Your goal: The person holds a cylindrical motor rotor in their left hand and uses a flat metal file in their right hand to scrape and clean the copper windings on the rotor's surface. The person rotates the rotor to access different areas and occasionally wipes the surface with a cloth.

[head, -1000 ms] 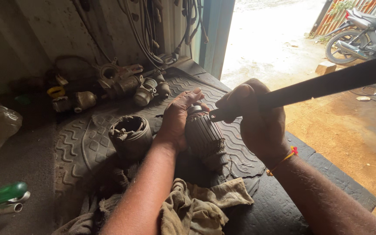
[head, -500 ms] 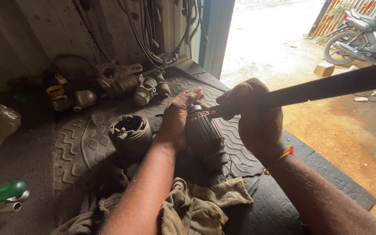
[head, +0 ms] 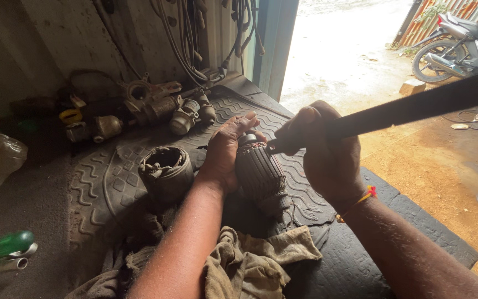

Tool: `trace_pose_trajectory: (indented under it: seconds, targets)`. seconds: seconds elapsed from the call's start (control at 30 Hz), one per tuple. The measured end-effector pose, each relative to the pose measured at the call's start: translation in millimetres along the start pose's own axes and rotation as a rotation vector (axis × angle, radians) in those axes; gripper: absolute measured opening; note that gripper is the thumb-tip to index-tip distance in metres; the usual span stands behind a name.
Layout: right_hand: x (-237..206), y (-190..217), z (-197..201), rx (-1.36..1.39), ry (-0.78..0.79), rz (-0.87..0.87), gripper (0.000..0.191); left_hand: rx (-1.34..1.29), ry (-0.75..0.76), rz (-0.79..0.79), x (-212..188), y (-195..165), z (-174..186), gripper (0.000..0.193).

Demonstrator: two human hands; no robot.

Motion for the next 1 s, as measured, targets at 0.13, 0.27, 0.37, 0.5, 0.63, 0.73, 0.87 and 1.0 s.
trace_pose_trajectory:
  seconds: [0.13,0.27,0.37,0.5,0.63,0.73,0.87,1.0]
  targets:
    - [3.1,7.9,-0.2,-0.094,-0.016,-0.06,0.038,-0.005,-0.026,0.033,-4.2,-5.1,-2.5,0.03]
    - [3.3,11.0,2.6,-0.225,-0.003,-0.071,0.043,-0.02,-0.016,0.034,-7.1,-9.2,-3.6,0.03]
    - [4.6,3.3,2.8,0.024,0.103,-0.171,0.043,-0.011,-0.022,0.032,-4.3,-7.6,-2.6,0.03]
    - [6.8,-7.7,3.4,0.418,0.068,-0.297,0.033,-0.012,0.002,0.013,2.0,-4.5,-1.9,0.029]
    - [6.2,-2.1,3.6,0.013,-0.046,-0.001,0.044,-0.013,-0.012,0.029,5.4,-5.6,4.1,0.028]
    - [3.9,3.0,-3.7,-0.083,-0.014,0.063,0.043,0.002,-0.032,0.013,7.1,-7.0,8.4,0.03]
    - [0.5,5.5,-9.2,-0.082,-0.002,0.067,0.042,0.0,0.006,0.003,8.1,-1.9,8.6,0.031]
    - [-6.4,4.6,-13.0,-0.049,-0.006,0.059,0.039,0.019,-0.032,0.006,3.5,-1.5,16.1,0.031]
Point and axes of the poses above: each hand's wrist, its own x-axis towards the middle knuckle, its own z-axis out of the back of the hand, y = z × x, the point moved 3 cm from there along x, towards the middle knuckle, and after that the axes turned 14 degrees about -y, right-handed, at the moved point
